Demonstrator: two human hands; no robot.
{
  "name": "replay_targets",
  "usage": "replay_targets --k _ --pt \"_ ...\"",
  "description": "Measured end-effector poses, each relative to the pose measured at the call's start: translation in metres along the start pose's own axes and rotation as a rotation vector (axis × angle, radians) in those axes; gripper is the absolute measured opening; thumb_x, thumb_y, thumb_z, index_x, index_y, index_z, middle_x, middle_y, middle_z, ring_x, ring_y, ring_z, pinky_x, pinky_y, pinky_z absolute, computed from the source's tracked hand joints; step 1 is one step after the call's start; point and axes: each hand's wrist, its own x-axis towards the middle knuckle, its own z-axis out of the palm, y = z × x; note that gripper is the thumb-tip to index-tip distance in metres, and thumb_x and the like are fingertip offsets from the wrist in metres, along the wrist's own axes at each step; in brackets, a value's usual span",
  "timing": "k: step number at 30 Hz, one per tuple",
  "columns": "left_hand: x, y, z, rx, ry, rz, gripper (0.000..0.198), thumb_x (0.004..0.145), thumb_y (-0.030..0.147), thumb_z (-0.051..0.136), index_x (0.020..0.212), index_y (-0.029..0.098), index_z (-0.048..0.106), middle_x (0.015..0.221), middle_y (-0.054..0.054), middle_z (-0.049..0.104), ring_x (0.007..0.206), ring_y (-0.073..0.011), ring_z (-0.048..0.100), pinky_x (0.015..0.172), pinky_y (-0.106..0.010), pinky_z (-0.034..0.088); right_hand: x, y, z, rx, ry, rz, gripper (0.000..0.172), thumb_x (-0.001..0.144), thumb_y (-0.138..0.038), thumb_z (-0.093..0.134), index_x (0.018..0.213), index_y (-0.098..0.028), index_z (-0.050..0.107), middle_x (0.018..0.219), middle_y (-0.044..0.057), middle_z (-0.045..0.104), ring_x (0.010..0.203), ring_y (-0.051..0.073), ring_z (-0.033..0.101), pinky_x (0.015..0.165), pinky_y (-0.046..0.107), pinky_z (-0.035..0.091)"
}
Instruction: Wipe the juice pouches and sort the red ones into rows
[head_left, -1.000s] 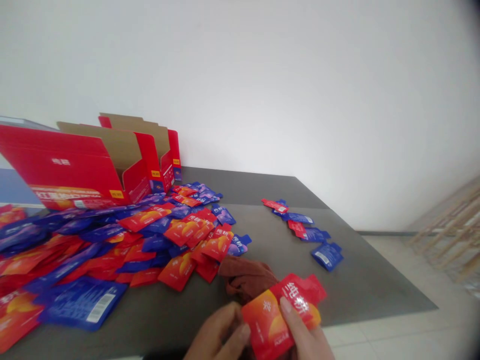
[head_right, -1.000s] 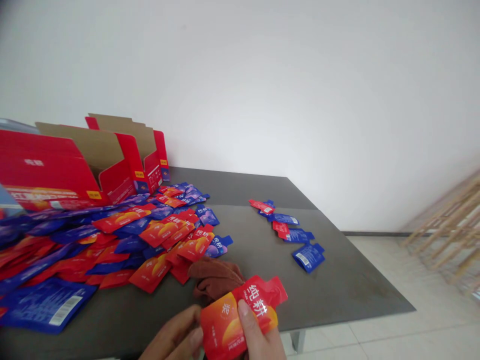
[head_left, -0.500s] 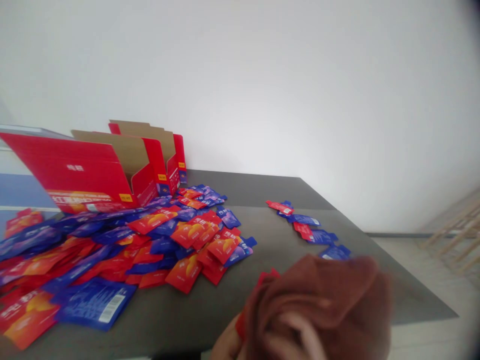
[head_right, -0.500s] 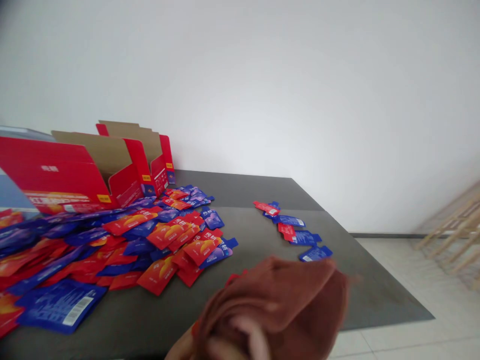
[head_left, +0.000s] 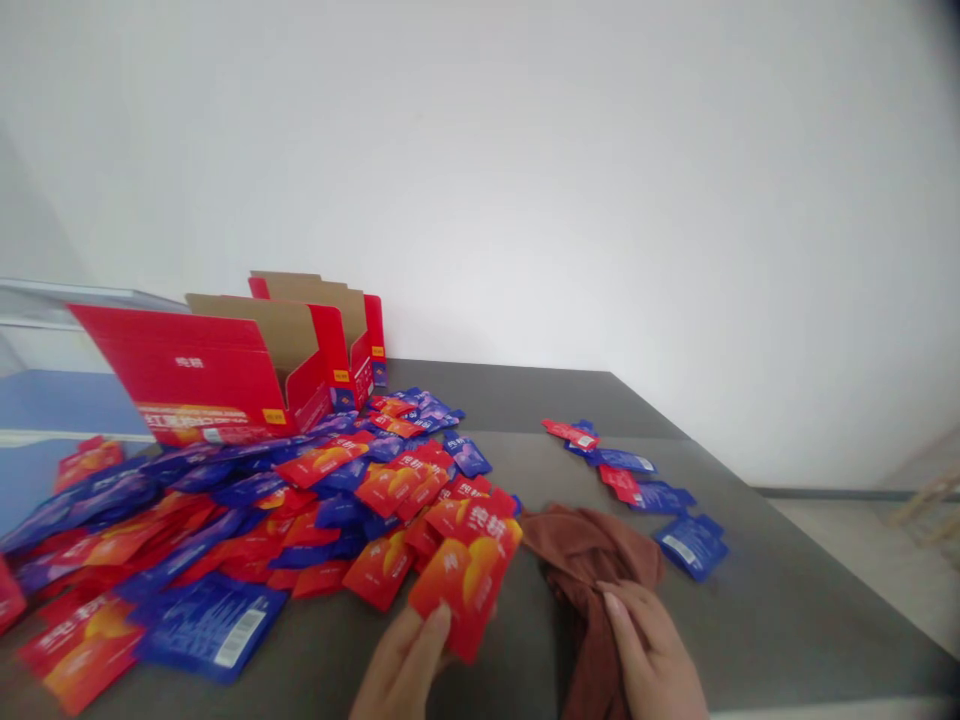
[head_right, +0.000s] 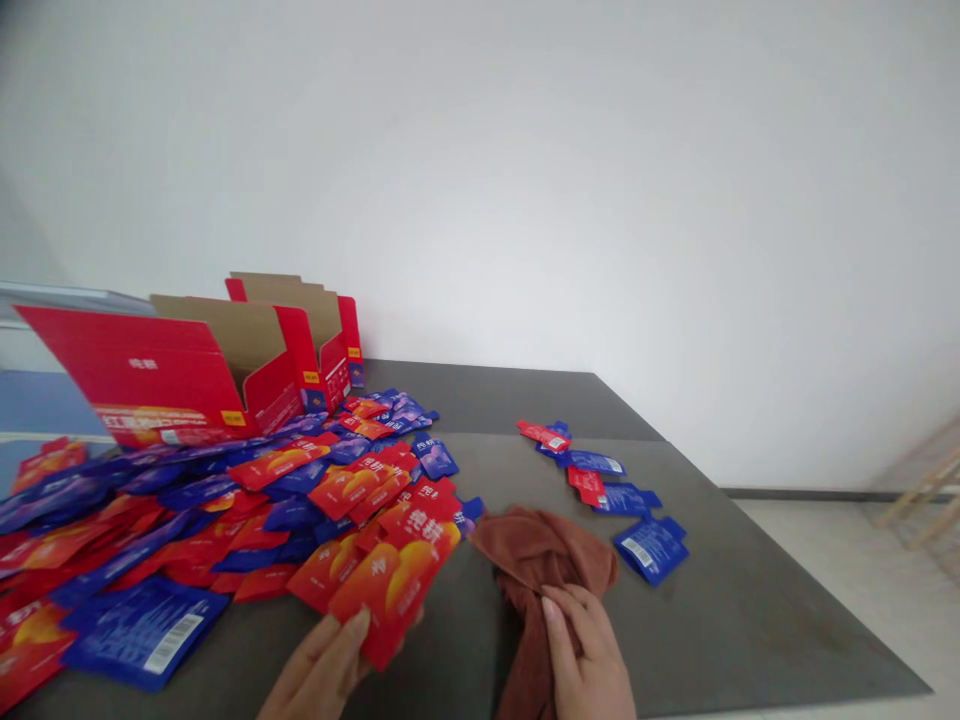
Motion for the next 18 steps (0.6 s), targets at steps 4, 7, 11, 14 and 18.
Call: replay_targets --k 4,7,11,14,18 --pt "0.041 0.021 0.002 0.019 0.062 -0.023 0.039 0.078 0.057 0.066 0.073 0.018 0.062 0.086 -0.006 0.073 0.082 -0.0218 0.070 0.082 -0.035 0.054 -0.006 0.012 0.004 -0.012 -0.026 -0.029 0.044 0.086 -0.059 0.051 0.098 -0.024 0.075 0.112 0.010 0.068 0.109 0.028 0.063 0.096 0.041 0.049" --pt "0.047 0.013 0.007 0.231 -0.033 -0.081 0.040 0.083 0.054 0.061 0.066 0.017 0.060 0.071 -0.003 0.069 0.067 -0.0170 0.066 0.071 -0.029 0.052 -0.005 0.016 0.004 0.014 -0.039 -0.028 0.042 0.087 -0.057 0.052 0.098 -0.023 0.075 0.112 0.010 0.068 0.109 0.027 0.063 0.097 0.040 0.049" --pt "0.032 -0.013 0.016 0.465 -0.163 0.069 0.026 0.089 0.037 0.055 0.080 0.017 0.068 0.075 -0.004 0.069 0.070 -0.0178 0.066 0.069 -0.027 0.052 -0.002 0.015 0.005 0.055 -0.050 -0.020 0.039 0.087 -0.054 0.053 0.099 -0.023 0.074 0.113 0.011 0.068 0.110 0.027 0.063 0.097 0.040 0.049" --pt "0.024 -0.027 0.024 0.590 -0.195 0.263 0.032 0.087 0.026 0.056 0.118 0.023 0.066 0.111 -0.009 0.071 0.093 -0.0225 0.068 0.088 -0.033 0.051 -0.004 -0.001 0.007 0.091 -0.039 0.019 0.040 0.087 -0.054 0.053 0.099 -0.022 0.074 0.113 0.012 0.068 0.111 0.027 0.062 0.100 0.041 0.047" --pt "0.031 -0.044 0.039 0.802 -0.408 0.470 0.069 0.079 0.026 0.069 0.143 0.031 0.045 0.157 -0.011 0.032 0.141 -0.0371 0.032 0.114 -0.054 0.028 -0.014 -0.032 0.012 0.207 -0.143 0.054 0.044 0.094 -0.049 0.043 0.118 -0.020 0.067 0.127 0.010 0.065 0.121 0.022 0.058 0.104 0.034 0.045"
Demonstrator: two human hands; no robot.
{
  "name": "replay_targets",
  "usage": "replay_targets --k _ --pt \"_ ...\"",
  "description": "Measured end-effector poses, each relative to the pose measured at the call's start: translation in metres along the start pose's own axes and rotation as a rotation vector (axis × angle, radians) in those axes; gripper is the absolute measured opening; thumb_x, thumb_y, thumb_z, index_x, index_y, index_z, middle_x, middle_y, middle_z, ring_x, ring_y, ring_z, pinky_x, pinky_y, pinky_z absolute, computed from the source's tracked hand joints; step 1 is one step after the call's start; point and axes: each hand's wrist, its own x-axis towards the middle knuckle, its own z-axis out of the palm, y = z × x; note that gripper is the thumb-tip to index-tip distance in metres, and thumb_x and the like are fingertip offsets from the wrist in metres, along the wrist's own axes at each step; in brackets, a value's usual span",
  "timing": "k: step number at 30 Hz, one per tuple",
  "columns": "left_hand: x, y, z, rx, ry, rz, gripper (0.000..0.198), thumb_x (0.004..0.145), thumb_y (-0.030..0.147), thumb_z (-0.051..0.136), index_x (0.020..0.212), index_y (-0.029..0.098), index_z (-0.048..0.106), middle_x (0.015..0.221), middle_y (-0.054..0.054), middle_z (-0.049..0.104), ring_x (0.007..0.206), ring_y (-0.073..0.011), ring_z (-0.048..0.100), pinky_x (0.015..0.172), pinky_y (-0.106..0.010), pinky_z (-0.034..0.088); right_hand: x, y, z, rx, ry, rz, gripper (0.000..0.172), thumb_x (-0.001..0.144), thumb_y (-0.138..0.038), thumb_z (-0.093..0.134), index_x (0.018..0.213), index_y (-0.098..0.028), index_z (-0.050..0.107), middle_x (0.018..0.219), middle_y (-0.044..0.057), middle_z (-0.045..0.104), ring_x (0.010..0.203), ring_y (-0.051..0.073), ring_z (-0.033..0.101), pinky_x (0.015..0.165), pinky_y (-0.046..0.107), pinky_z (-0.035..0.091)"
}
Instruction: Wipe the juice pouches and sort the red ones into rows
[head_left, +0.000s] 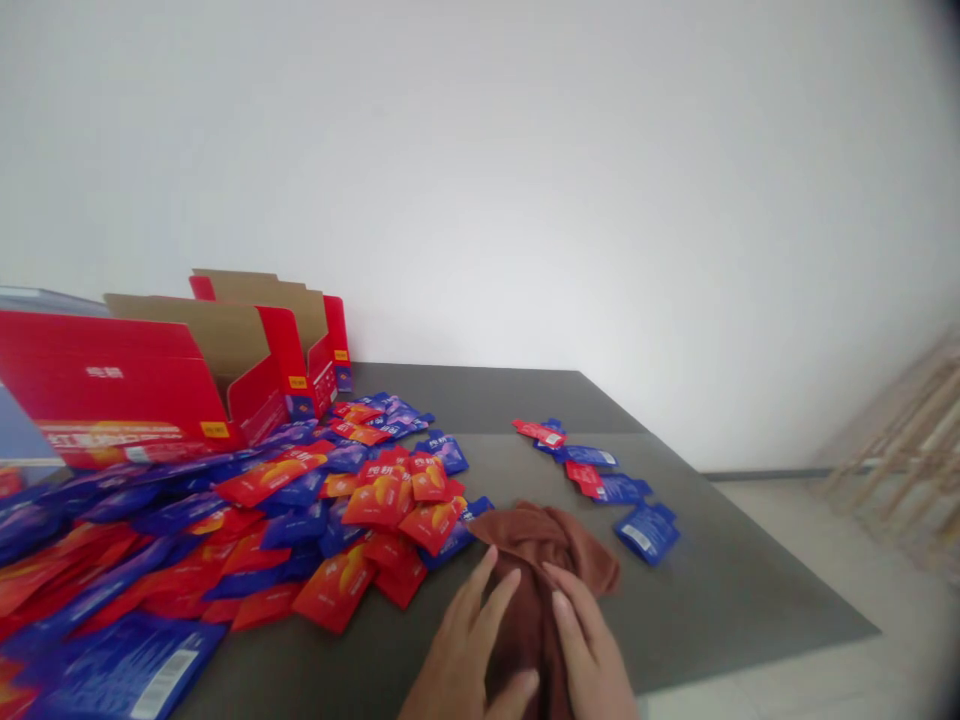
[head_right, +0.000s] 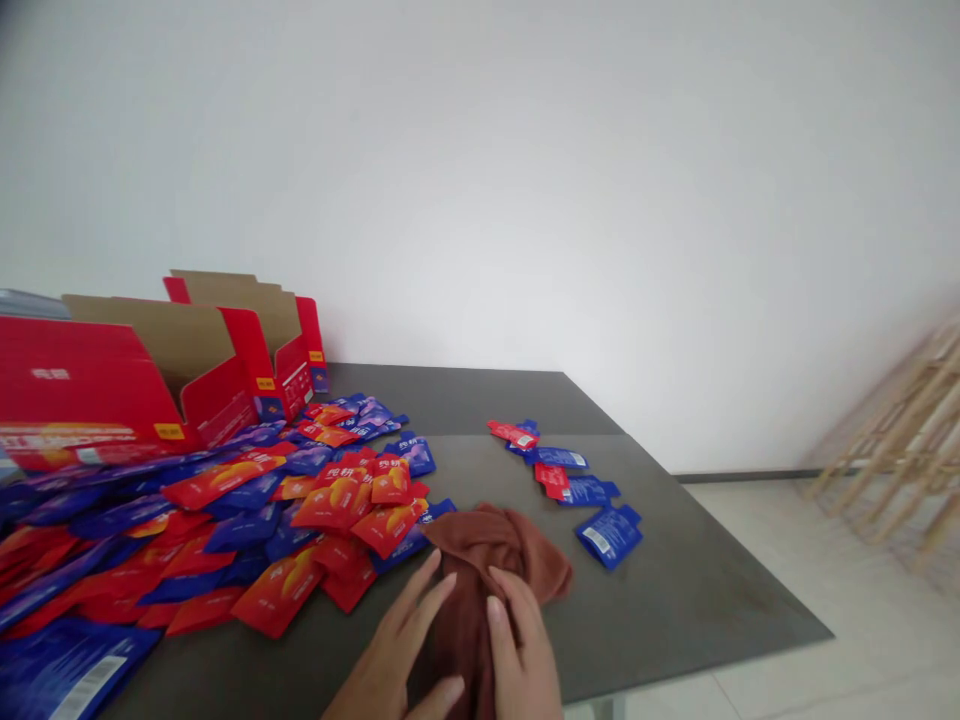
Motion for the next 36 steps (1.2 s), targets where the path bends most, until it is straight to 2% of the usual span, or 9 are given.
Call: replay_targets --k 3,9,13,18,24,26,28,31,36 --pt "0.010 -0.006 0.021 0.246 -0.134 0.045 0.077 0.071 0.020 0.074 0.142 0.033 0.046 0.160 -0.010 0.024 0.143 -0.0443 0.023 0.110 -0.065 0.028 0.003 -0.001 -0.006 -0.093 -0.040 -0.072 0.043 0.096 -0.046 0.041 0.124 -0.021 0.063 0.127 0.007 0.066 0.118 0.019 0.061 0.097 0.028 0.050" --pt "0.009 -0.009 0.037 0.578 -0.148 0.107 0.063 0.074 0.012 0.062 0.134 0.030 0.054 0.155 -0.009 0.037 0.137 -0.0389 0.039 0.104 -0.057 0.043 0.062 0.041 -0.077 -0.964 0.194 -0.123 0.035 0.094 -0.031 0.048 0.115 -0.012 0.068 0.127 0.018 0.062 0.120 0.030 0.056 0.106 0.044 0.040" --pt "0.007 -0.007 0.031 0.595 -0.136 0.134 0.060 0.076 0.014 0.061 0.134 0.030 0.054 0.154 -0.010 0.038 0.137 -0.0375 0.040 0.105 -0.055 0.044 0.089 0.056 -0.101 -1.062 0.123 -0.074 0.034 0.092 -0.021 0.048 0.118 -0.009 0.065 0.122 0.021 0.065 0.112 0.031 0.062 0.097 0.042 0.046" --pt "0.017 0.006 0.039 0.560 -0.115 0.072 0.055 0.080 0.011 0.055 0.132 0.029 0.056 0.154 -0.008 0.038 0.139 -0.0359 0.037 0.107 -0.053 0.043 0.084 0.048 -0.107 -1.102 0.138 0.032 0.036 0.093 -0.014 0.035 0.104 -0.011 0.069 0.092 0.017 0.074 0.083 0.027 0.071 0.072 0.035 0.052" --pt "0.030 0.026 0.045 0.465 0.106 0.034 0.059 0.078 0.017 0.064 0.134 0.030 0.054 0.155 -0.011 0.035 0.141 -0.0413 0.029 0.110 -0.071 0.023 0.042 -0.005 -0.126 -0.841 0.332 0.141 0.050 0.096 -0.042 0.028 0.107 -0.018 0.071 0.100 0.015 0.074 0.088 0.030 0.070 0.071 0.038 0.053" --pt "0.030 0.035 0.032 0.307 0.242 0.068 0.055 0.085 0.024 0.058 0.139 0.027 0.046 0.155 -0.012 0.034 0.143 -0.0362 0.026 0.112 -0.068 0.019 0.025 -0.032 -0.127 -0.393 0.254 0.152 0.047 0.088 -0.054 0.043 0.097 -0.020 0.076 0.097 0.011 0.076 0.094 0.029 0.068 0.081 0.036 0.052" --pt "0.029 0.046 0.011 0.067 0.313 0.059 0.041 0.095 0.029 0.043 0.135 0.024 0.048 0.147 -0.011 0.045 0.139 -0.0270 0.036 0.115 -0.056 0.026 0.011 -0.060 -0.121 0.072 0.011 0.214 0.041 0.078 -0.054 0.058 0.086 -0.019 0.078 0.086 0.009 0.076 0.087 0.027 0.068 0.084 0.035 0.050" --pt "0.030 0.062 -0.022 -0.317 0.127 -0.086 0.035 0.097 0.039 0.037 0.115 0.021 0.061 0.112 -0.009 0.068 0.111 -0.0223 0.060 0.105 -0.041 0.041 0.003 -0.091 -0.103 0.430 -0.340 0.376 0.029 0.069 -0.043 0.068 0.072 -0.016 0.078 0.069 0.007 0.072 0.066 0.020 0.063 0.068 0.029 0.047" --pt "0.015 0.057 -0.034 -1.044 -0.603 -0.329 0.045 0.088 0.044 0.052 0.122 0.015 0.060 0.106 -0.011 0.071 0.104 -0.0263 0.065 0.095 -0.040 0.045 0.012 -0.104 -0.071 0.523 -0.487 0.465 0.018 0.063 -0.030 0.070 0.059 -0.013 0.071 0.054 0.000 0.058 0.050 0.009 0.045 0.053 0.021 0.034"
